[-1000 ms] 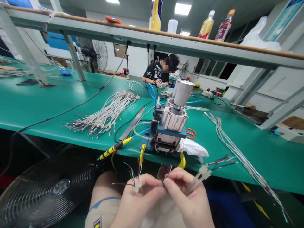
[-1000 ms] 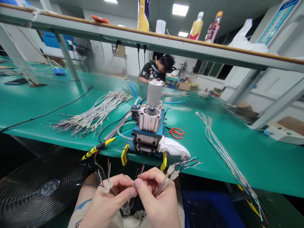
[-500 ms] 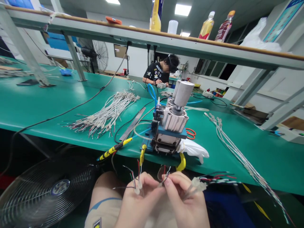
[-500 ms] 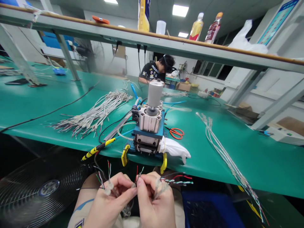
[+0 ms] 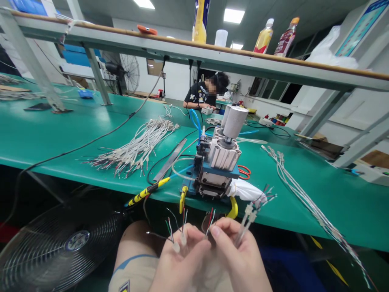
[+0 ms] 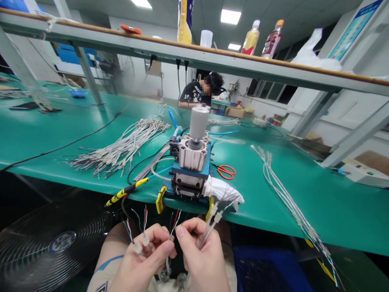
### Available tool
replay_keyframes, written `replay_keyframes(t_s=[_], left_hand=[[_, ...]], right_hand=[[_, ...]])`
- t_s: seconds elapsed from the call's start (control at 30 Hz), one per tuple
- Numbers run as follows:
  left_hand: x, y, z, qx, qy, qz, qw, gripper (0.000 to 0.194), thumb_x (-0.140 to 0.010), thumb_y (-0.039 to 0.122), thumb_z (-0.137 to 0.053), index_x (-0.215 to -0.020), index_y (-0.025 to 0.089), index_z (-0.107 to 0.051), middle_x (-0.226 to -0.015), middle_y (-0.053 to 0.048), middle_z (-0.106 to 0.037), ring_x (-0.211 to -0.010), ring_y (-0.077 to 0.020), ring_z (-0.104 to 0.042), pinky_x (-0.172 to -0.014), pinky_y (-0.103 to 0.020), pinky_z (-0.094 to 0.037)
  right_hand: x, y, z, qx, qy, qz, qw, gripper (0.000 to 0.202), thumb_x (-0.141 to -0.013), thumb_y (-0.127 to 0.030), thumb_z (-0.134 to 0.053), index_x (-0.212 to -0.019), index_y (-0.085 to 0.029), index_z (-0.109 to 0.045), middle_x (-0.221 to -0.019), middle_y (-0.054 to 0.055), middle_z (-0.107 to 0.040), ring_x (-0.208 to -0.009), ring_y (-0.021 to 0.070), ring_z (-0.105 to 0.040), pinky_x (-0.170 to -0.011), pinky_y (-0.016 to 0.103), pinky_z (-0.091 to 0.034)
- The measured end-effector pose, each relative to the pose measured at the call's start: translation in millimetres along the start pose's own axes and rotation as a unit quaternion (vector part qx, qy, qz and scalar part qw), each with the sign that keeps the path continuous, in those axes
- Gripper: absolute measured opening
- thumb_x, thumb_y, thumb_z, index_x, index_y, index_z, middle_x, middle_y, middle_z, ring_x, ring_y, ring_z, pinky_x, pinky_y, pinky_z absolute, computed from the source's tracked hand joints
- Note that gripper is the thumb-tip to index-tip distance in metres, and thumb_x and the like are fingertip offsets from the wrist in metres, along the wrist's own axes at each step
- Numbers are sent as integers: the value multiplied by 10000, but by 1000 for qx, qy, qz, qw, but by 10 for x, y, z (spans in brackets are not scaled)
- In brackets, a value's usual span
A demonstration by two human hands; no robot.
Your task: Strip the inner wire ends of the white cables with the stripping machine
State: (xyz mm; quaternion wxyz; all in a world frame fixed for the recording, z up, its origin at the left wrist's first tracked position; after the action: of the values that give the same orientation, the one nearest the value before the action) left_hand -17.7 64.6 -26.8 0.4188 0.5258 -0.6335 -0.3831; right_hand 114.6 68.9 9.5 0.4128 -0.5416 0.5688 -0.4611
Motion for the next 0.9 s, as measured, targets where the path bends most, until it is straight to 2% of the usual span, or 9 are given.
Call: replay_keyframes(t_s=[0.1, 0.13, 0.17, 0.23, 0.3, 0.4, 0.57, 0.73, 0.9], left_hand=[[-12, 1, 35, -20, 17, -24, 999, 245, -739, 317, -825, -677, 160, -647, -626, 32, -569, -497, -70, -397, -446, -159, -307], [-16, 11, 34, -21, 22, -33, 999, 224, -729, 278, -830, -665, 159, -651, -637, 32, -572, -518, -77, -428, -461, -157, -332], [-18, 26, 28, -17, 27, -41, 999, 207, -713, 241, -837, -658, 159, -656, -644, 32, -577, -543, -83, -460, -484, -155, -361], [-17, 56, -4, 1, 27, -50, 998, 182, -694, 198, -844, -654, 159, -671, -652, 29, -596, -585, -96, -513, -540, -160, -416], [-13, 84, -50, 22, 18, -52, 998, 179, -683, 194, -852, -643, 156, -683, -642, 21, -613, -603, -107, -540, -574, -171, -447], [-9, 124, -95, 32, 11, -51, 998, 201, -665, 221, -867, -618, 148, -686, -617, 7, -621, -590, -120, -549, -565, -186, -465], [-13, 157, -47, 3, 43, -70, 997, 234, -622, 223, -887, -591, 145, -668, -597, 9, -597, -559, -131, -551, -542, -208, -483], [-31, 79, 32, -19, 42, -99, 994, 173, -647, 206, -868, -636, 151, -704, -637, -8, -630, -587, -142, -584, -553, -205, -496], [-20, 129, 48, -85, 29, -173, 981, 91, -716, 181, -820, -672, 186, -740, -671, -23, -671, -635, -156, -616, -585, -199, -501]], right_hand=[[88, -140, 115, 49, 85, 91, 991, 238, -755, -403, -799, -741, -190, -693, -629, 11, -620, -512, 125, -542, -453, 189, -420], [117, -177, 136, 70, 97, 115, 986, 211, -767, -385, -788, -734, -194, -703, -642, 17, -625, -516, 129, -544, -442, 191, -410], [134, -197, 141, 91, 94, 127, 983, 197, -780, -372, -775, -722, -194, -714, -652, 27, -634, -520, 137, -551, -438, 196, -409], [127, -182, 116, 118, 51, 117, 985, 189, -805, -369, -750, -741, -191, -739, -664, 47, -656, -531, 158, -575, -449, 214, -429], [91, -144, 99, 124, 13, 95, 988, 185, -823, -371, -734, -788, -190, -750, -671, 55, -668, -542, 169, -589, -473, 226, -451], [39, -129, 91, 137, -11, 102, 985, 185, -837, -352, -715, -759, -187, -741, -696, 52, -660, -576, 172, -593, -504, 232, -457], [15, -82, 76, 179, -28, 98, 979, 243, -864, -353, -664, -708, -171, -706, -661, 30, -605, -527, 146, -533, -467, 224, -410], [20, -114, 58, 201, -45, 107, 973, 187, -869, -314, -627, -779, -180, -720, -735, 58, -655, -598, 170, -591, -491, 223, -442], [7, -202, 38, 236, -58, 105, 964, 103, -808, -244, -630, -764, -173, -690, -719, 49, -641, -610, 172, -609, -499, 213, -466]])
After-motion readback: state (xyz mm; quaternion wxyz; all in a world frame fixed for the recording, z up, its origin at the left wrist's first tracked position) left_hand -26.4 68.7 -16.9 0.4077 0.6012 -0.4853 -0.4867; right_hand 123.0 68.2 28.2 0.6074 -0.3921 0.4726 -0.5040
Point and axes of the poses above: each hand's wrist, its own x-axis away from the middle knuckle, its own z-axis out of the back of the hand, y = z × x, the point moved 6 cm from there along -x, towards the middle knuckle
